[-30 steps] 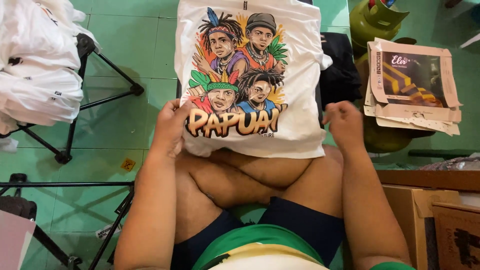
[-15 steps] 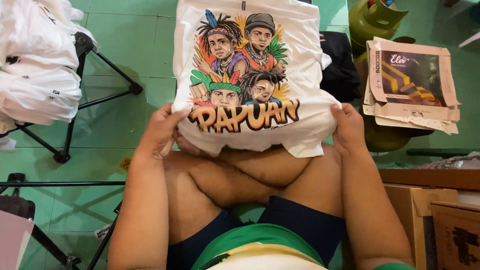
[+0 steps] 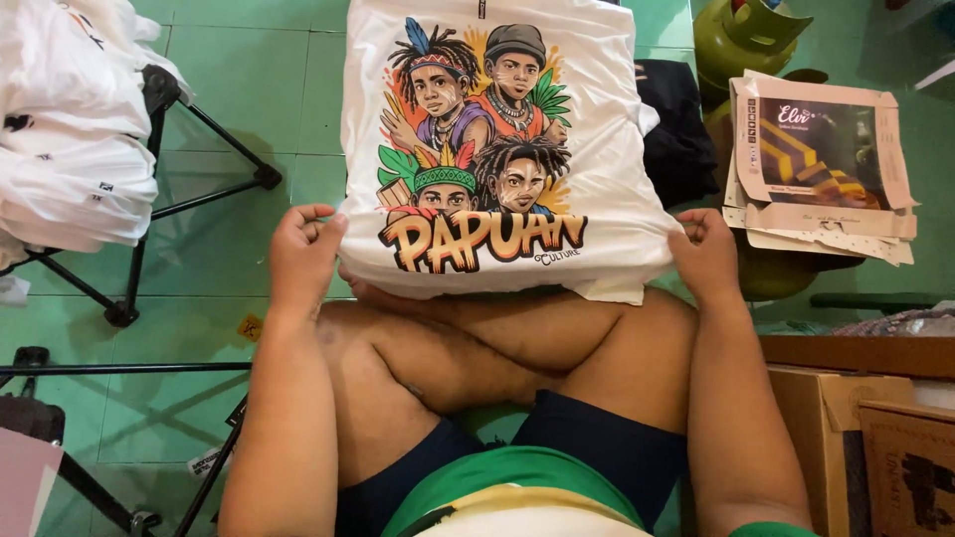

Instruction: The person uses a handheld steamer to press a black t-shirt on a small table, then folds it and sets it aside. They then unfold a white t-shirt with a graphic print, smooth it out, and prepare to apply tape to the graphic area.

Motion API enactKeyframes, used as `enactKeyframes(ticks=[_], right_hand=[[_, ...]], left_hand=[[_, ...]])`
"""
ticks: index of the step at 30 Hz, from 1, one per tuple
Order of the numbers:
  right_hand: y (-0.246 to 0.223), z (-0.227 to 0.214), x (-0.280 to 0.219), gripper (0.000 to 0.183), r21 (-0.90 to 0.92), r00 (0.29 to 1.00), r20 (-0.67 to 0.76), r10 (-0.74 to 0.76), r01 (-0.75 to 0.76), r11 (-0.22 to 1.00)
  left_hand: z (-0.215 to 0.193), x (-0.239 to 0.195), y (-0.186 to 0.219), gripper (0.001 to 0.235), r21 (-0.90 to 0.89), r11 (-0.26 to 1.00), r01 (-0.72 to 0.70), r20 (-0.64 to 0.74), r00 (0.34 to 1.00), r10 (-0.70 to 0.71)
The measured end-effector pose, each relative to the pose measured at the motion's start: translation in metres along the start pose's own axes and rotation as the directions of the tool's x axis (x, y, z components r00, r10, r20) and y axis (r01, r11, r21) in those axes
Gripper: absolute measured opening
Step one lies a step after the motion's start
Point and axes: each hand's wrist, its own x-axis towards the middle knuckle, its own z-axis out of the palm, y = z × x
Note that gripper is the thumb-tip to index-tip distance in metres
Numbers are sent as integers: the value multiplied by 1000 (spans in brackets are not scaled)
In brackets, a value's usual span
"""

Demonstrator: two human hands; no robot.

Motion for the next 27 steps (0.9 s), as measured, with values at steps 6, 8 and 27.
enactKeyframes(ticks=[6, 8, 27], right_hand=[[-42, 33, -18, 17, -335, 958, -55, -282, 248, 909], [-29, 43, -13, 17, -324, 955, 24, -295, 286, 902], [-79, 14, 41, 12, -408, 783, -10, -622, 565, 717]], left_hand=[[6, -3, -12, 17, 190, 970, -151, -30, 987, 160], [9, -11, -4, 18, 197, 959, -205, -78, 971, 224], [22, -6, -7, 11, 401, 894, -201, -54, 969, 242]])
